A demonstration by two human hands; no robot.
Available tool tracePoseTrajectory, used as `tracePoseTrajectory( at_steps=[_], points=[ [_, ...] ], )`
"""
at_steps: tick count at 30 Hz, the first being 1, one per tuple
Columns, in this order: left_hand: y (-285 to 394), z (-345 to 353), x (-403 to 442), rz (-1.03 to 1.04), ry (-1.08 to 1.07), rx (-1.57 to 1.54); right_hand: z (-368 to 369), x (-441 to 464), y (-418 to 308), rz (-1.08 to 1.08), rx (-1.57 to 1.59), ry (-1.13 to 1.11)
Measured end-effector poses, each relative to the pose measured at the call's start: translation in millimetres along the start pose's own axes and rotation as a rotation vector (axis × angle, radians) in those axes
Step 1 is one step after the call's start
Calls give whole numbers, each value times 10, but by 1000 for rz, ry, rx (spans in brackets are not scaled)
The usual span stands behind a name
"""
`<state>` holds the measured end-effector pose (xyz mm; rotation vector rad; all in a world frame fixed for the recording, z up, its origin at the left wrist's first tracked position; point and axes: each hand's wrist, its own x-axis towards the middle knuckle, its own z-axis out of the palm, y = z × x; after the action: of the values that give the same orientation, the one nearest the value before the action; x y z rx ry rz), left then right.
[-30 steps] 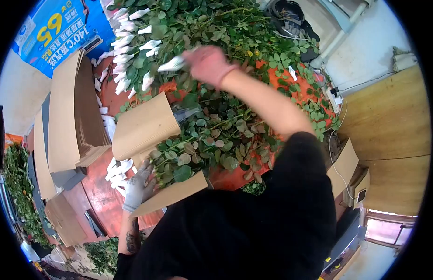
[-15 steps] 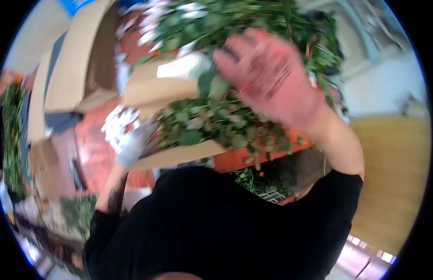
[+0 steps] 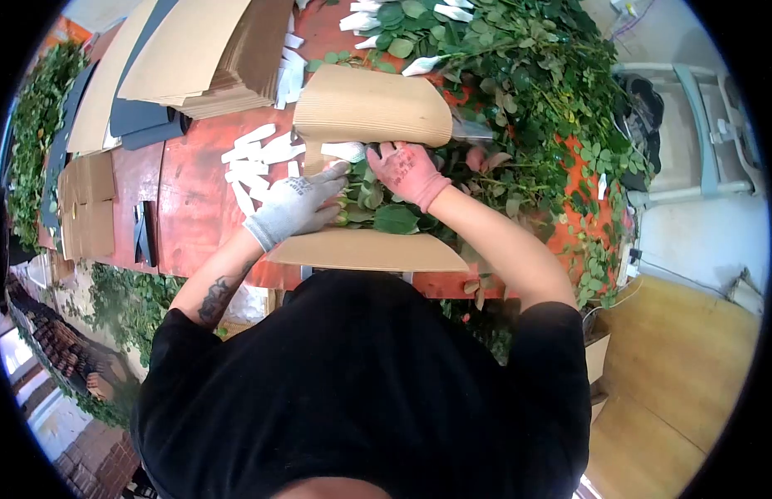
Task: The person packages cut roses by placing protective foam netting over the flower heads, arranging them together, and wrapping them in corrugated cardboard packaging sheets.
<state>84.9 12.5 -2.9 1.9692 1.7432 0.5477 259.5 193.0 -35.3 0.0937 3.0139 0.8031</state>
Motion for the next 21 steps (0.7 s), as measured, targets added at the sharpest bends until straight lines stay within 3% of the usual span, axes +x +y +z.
tracePoseTrajectory(
  at_steps=[1,3,4,5,7,8,10,11,14,16,17,20,21],
  points=[
    [5,-8,-19,12,-9,0,-125,-2,-22,111,214,112],
    [27,-26,-46,2,18,45,-126,76,-146,114,132,171],
    [-84,62,-27,171,176,59,-85,65,-111,106,25,216],
    [-18,8,-5,36,30,57,-17,43,-51,86,-86,251],
    [8,-41,5,1,-76,45,86,56,-100,20,-369,224],
    [35,-74,15,-12,-97,55,-154,49,-54,116,91,285],
    [38,-78,44,-5,-96,54,-57,43,-127,145,186,216],
    [21,-75,23,-11,-93,48,146,100,-157,84,-541,184],
    [16,-76,4,40,-18,67,73,46,-139,107,115,55],
    [2,-52,1,15,-35,43,385,18,-279,132,-304,224],
    [3,-50,-6,-16,-60,36,36,26,-67,135,193,350],
    [-18,-23,-21,-34,-103,13,-20,28,-73,181,284,254],
    [-61,30,-37,9,-30,17,-5,32,-100,190,282,242]
  ],
)
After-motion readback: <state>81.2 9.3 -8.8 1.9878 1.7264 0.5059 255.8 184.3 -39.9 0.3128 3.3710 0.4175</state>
